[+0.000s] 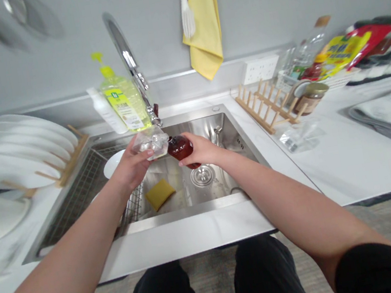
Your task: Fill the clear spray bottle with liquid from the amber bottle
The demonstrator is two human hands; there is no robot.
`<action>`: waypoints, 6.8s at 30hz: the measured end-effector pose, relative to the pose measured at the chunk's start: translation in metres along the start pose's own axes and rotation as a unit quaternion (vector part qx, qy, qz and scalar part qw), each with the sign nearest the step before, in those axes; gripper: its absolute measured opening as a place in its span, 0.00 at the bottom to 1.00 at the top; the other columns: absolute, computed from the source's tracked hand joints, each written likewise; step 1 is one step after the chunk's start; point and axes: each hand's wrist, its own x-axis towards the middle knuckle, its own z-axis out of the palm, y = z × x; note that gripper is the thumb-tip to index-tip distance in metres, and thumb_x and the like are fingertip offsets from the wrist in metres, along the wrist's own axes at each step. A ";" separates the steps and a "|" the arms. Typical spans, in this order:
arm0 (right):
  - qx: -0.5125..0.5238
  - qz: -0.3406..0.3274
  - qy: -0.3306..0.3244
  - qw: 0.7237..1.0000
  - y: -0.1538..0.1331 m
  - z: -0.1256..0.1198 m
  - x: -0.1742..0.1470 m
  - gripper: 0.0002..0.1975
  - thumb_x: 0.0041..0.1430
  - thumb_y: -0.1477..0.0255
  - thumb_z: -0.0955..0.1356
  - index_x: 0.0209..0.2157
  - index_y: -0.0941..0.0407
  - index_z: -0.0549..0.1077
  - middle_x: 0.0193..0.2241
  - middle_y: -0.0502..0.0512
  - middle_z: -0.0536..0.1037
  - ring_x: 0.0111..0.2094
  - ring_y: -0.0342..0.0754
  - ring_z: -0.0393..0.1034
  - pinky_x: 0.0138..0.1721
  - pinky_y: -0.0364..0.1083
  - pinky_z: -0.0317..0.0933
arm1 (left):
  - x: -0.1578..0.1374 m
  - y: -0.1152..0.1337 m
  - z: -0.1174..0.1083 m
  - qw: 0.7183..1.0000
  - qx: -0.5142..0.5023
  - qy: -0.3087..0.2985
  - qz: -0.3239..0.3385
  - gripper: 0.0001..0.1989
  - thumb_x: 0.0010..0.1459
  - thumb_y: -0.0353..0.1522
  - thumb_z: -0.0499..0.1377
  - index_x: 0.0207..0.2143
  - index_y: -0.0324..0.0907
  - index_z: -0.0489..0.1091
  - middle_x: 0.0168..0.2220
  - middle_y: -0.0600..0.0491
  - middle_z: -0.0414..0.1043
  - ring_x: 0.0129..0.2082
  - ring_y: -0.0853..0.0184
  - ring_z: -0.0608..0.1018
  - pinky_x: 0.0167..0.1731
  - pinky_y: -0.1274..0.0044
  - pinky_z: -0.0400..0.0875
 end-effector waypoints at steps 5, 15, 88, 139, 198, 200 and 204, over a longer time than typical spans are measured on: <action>-0.011 0.005 -0.003 1.000 -0.002 -0.001 0.000 0.41 0.45 0.69 0.88 0.61 0.50 0.77 0.55 0.56 0.89 0.57 0.66 0.85 0.67 0.66 0.75 | 0.002 -0.003 -0.004 1.000 0.019 -0.002 0.007 0.37 0.48 0.31 0.84 0.61 0.49 0.82 0.55 0.49 0.85 0.50 0.58 0.85 0.50 0.69 0.80; -0.025 0.014 -0.009 1.000 -0.005 0.000 -0.002 0.41 0.45 0.69 0.87 0.61 0.51 0.77 0.55 0.57 0.89 0.58 0.65 0.84 0.65 0.64 0.75 | 0.004 -0.004 -0.007 0.999 0.034 0.010 0.002 0.40 0.45 0.32 0.85 0.62 0.52 0.80 0.52 0.51 0.85 0.47 0.59 0.85 0.47 0.68 0.81; -0.118 0.020 -0.040 0.992 -0.004 0.006 -0.002 0.37 0.43 0.67 0.89 0.54 0.50 0.77 0.50 0.55 0.89 0.52 0.64 0.85 0.56 0.59 0.77 | 0.006 -0.008 -0.013 0.995 0.094 -0.001 0.017 0.44 0.44 0.32 0.85 0.64 0.52 0.78 0.55 0.50 0.82 0.47 0.58 0.84 0.49 0.67 0.79; -0.108 -0.001 -0.020 0.994 -0.002 0.003 -0.002 0.38 0.43 0.68 0.88 0.55 0.51 0.78 0.50 0.55 0.89 0.51 0.63 0.85 0.56 0.58 0.76 | 0.009 -0.008 -0.016 0.994 0.102 0.002 0.034 0.46 0.43 0.33 0.87 0.65 0.52 0.79 0.53 0.50 0.82 0.39 0.66 0.81 0.42 0.72 0.79; -0.108 -0.005 -0.013 0.994 -0.005 0.005 -0.004 0.36 0.45 0.71 0.85 0.56 0.50 0.76 0.51 0.54 0.89 0.52 0.62 0.85 0.56 0.57 0.76 | 0.012 -0.007 -0.020 0.991 0.115 -0.008 0.069 0.43 0.42 0.36 0.89 0.58 0.51 0.76 0.55 0.49 0.84 0.43 0.61 0.86 0.46 0.68 0.81; -0.105 -0.004 -0.014 0.994 -0.005 0.005 -0.004 0.36 0.45 0.71 0.85 0.56 0.50 0.76 0.50 0.53 0.89 0.52 0.62 0.85 0.56 0.57 0.76 | 0.012 -0.007 -0.021 0.991 0.115 -0.010 0.068 0.43 0.42 0.36 0.89 0.60 0.52 0.77 0.55 0.49 0.84 0.43 0.61 0.86 0.46 0.68 0.82; -0.108 -0.003 -0.014 0.994 -0.004 0.005 -0.004 0.36 0.45 0.71 0.85 0.56 0.50 0.76 0.50 0.54 0.89 0.51 0.62 0.85 0.55 0.57 0.76 | 0.013 -0.008 -0.022 0.991 0.115 -0.006 0.068 0.44 0.42 0.35 0.89 0.61 0.53 0.79 0.56 0.50 0.85 0.44 0.62 0.85 0.47 0.67 0.81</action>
